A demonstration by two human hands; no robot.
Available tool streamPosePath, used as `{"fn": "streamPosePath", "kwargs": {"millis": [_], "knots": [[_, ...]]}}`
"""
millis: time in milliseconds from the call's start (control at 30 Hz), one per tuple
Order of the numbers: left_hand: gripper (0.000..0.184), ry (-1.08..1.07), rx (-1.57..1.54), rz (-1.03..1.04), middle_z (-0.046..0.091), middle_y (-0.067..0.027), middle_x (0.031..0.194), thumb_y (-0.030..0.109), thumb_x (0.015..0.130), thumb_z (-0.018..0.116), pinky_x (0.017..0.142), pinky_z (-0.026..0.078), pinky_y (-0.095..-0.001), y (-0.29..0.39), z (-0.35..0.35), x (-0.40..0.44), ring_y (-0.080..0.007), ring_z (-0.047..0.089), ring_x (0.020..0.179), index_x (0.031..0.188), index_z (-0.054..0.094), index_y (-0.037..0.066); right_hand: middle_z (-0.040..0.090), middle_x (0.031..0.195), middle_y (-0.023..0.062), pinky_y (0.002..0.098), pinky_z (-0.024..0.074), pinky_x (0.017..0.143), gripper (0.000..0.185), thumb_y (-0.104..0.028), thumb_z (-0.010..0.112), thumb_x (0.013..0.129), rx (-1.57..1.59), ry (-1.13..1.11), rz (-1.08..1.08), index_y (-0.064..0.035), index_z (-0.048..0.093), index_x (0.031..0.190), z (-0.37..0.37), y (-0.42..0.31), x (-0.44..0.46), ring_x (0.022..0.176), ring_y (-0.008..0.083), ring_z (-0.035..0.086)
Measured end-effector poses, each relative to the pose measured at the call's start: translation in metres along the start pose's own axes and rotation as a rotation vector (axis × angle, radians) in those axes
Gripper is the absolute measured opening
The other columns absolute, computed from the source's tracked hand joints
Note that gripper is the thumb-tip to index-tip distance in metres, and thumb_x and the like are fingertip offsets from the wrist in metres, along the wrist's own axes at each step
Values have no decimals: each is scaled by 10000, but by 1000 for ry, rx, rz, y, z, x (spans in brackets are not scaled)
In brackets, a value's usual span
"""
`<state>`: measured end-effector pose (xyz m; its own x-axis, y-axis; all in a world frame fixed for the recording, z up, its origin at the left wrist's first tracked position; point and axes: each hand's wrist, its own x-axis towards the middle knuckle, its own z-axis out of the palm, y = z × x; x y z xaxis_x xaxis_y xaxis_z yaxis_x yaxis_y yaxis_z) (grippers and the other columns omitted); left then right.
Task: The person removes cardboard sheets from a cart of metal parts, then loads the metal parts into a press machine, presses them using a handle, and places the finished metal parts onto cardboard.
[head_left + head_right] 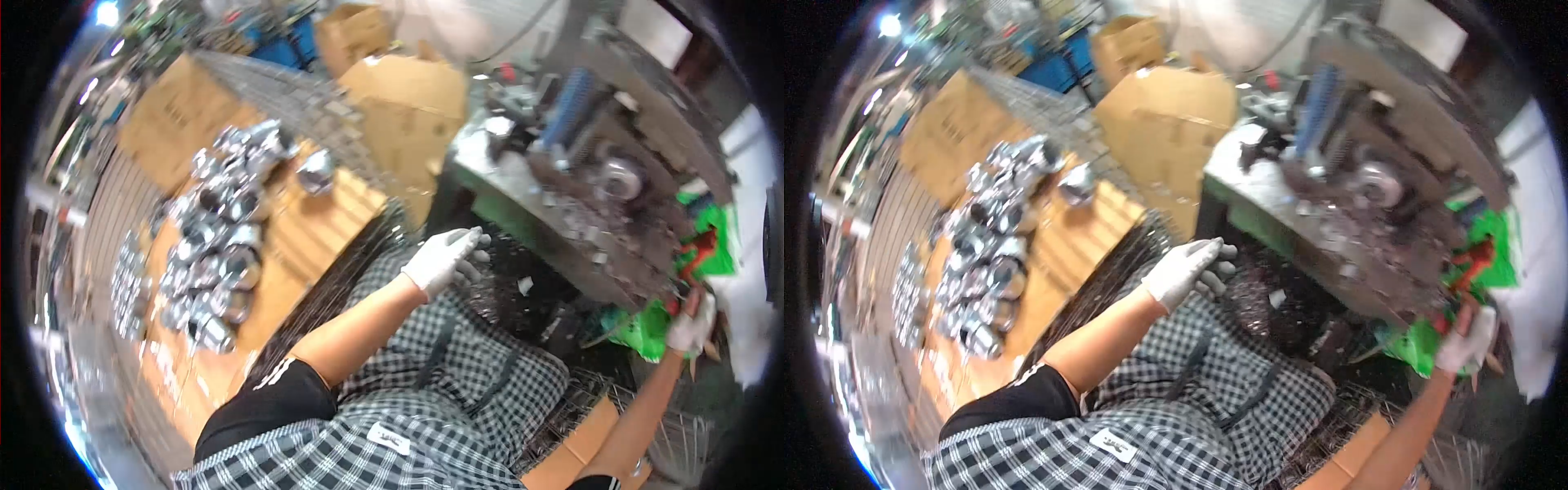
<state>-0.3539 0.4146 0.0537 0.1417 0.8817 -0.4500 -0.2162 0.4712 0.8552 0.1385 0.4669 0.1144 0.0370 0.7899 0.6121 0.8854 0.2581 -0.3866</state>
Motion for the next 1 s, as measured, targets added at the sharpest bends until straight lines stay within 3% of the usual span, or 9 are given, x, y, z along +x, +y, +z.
{"fn": "streamPosePath", "kwargs": {"millis": [67,200,267,500,533,700,833,967,1000], "knots": [[503,41,-171,79,646,-103,973,433,972,507,540,484,-237,-13,-55,-27,-185,632,675,1251,537,15,633,974,123,350,445,860,413,-327,464,990,29,-15,-8,48,624,1055,0,11,-2,912,213,581],[502,665,-612,93,602,-106,853,451,951,525,534,456,-254,4,-141,-5,-203,582,690,1298,457,95,638,1040,137,348,439,892,406,-310,455,998,89,-32,72,53,611,1092,16,22,-2,955,226,588],[439,340,-974,-30,541,-129,899,405,942,518,640,433,-330,5,-206,20,-234,525,799,1269,473,116,636,1071,147,352,434,907,417,-316,454,999,108,-30,53,56,604,1111,24,34,3,979,235,587],[303,706,-1017,344,606,-61,860,423,915,505,597,479,-358,16,-263,101,-239,590,740,960,589,135,631,1080,139,356,423,928,424,-335,489,982,100,-75,137,43,592,1145,23,54,0,1012,237,577],[305,692,-974,366,616,-51,854,425,911,503,590,485,-362,6,-265,99,-240,599,731,916,606,138,635,1071,137,353,429,918,420,-333,490,982,99,-69,109,40,592,1147,20,54,1,1001,232,580],[791,470,-715,493,616,-98,1154,721,784,550,829,539,-418,-41,-227,-2,-287,615,992,1318,484,141,650,999,114,340,471,835,408,-339,485,986,173,-83,118,24,594,1138,22,41,4,908,208,601],[893,206,-483,633,516,-101,1334,696,780,585,941,487,-474,-41,-201,-62,-302,565,1142,1436,341,141,643,1022,111,327,473,823,430,-364,488,985,233,-109,169,20,569,1161,30,63,7,884,192,595],[929,88,-657,625,592,-126,1183,749,741,570,805,550,-472,-29,-186,-68,-331,622,1036,1385,397,102,628,1095,118,336,454,879,450,-366,493,987,135,-103,239,10,542,1227,18,16,5,959,193,577],[908,-92,-658,652,594,-137,1180,757,769,533,760,557,-448,-27,-183,-66,-345,620,1032,1373,414,90,619,1126,120,338,448,901,452,-359,490,991,22,-117,236,6,531,1254,12,9,2,996,191,566]]}}
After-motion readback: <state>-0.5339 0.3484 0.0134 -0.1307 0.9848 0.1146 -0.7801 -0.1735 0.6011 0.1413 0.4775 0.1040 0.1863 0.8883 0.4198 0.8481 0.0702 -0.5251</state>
